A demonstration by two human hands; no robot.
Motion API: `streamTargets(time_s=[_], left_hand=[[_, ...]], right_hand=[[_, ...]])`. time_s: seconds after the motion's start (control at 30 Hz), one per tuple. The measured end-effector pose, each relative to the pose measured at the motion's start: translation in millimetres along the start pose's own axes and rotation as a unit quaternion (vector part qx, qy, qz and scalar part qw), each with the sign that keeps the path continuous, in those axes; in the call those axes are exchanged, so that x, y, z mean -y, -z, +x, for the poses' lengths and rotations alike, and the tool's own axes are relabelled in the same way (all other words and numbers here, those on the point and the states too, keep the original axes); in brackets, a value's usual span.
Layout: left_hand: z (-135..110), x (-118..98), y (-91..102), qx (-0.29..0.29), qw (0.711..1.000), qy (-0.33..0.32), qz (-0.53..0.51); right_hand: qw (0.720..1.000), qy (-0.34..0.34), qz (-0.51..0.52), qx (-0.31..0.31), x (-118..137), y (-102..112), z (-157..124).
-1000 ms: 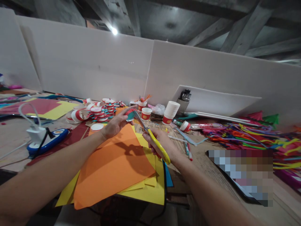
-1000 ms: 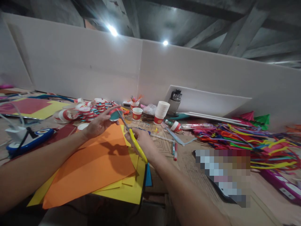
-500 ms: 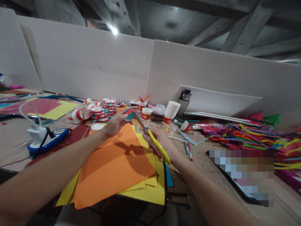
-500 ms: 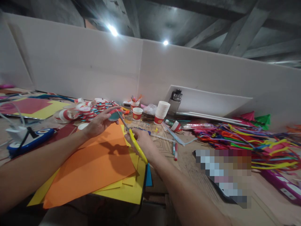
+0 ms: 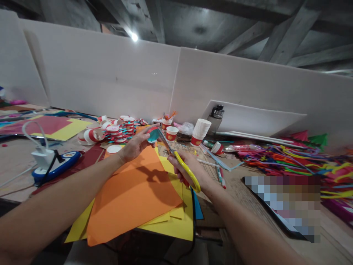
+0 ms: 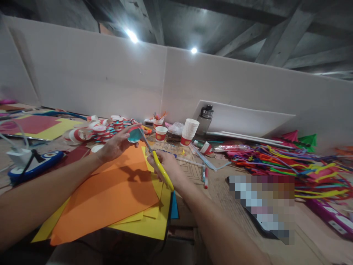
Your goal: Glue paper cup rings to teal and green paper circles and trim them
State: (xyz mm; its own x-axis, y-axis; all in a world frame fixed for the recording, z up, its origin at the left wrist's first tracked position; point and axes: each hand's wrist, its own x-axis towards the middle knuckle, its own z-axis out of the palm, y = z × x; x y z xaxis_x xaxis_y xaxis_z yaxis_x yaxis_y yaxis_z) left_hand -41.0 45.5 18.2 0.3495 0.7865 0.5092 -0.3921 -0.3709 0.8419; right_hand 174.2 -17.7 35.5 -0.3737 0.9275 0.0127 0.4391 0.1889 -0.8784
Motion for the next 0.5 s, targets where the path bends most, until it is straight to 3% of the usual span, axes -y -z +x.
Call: streamTargets(time_s=[0.33, 0.5], left_hand=[[-1.0, 1.6, 3.3, 0.004, 1.0, -0.022, -0.018], [0.0, 0.6, 0.3, -0.034, 0.998, -0.043, 0.044]], right_hand=[[0.998, 0.023, -0.053, -0.006, -7.1, -0.4, 3.3], [0.995, 0.034, -0.089, -0.003, -6.5, 0.8, 3.6]])
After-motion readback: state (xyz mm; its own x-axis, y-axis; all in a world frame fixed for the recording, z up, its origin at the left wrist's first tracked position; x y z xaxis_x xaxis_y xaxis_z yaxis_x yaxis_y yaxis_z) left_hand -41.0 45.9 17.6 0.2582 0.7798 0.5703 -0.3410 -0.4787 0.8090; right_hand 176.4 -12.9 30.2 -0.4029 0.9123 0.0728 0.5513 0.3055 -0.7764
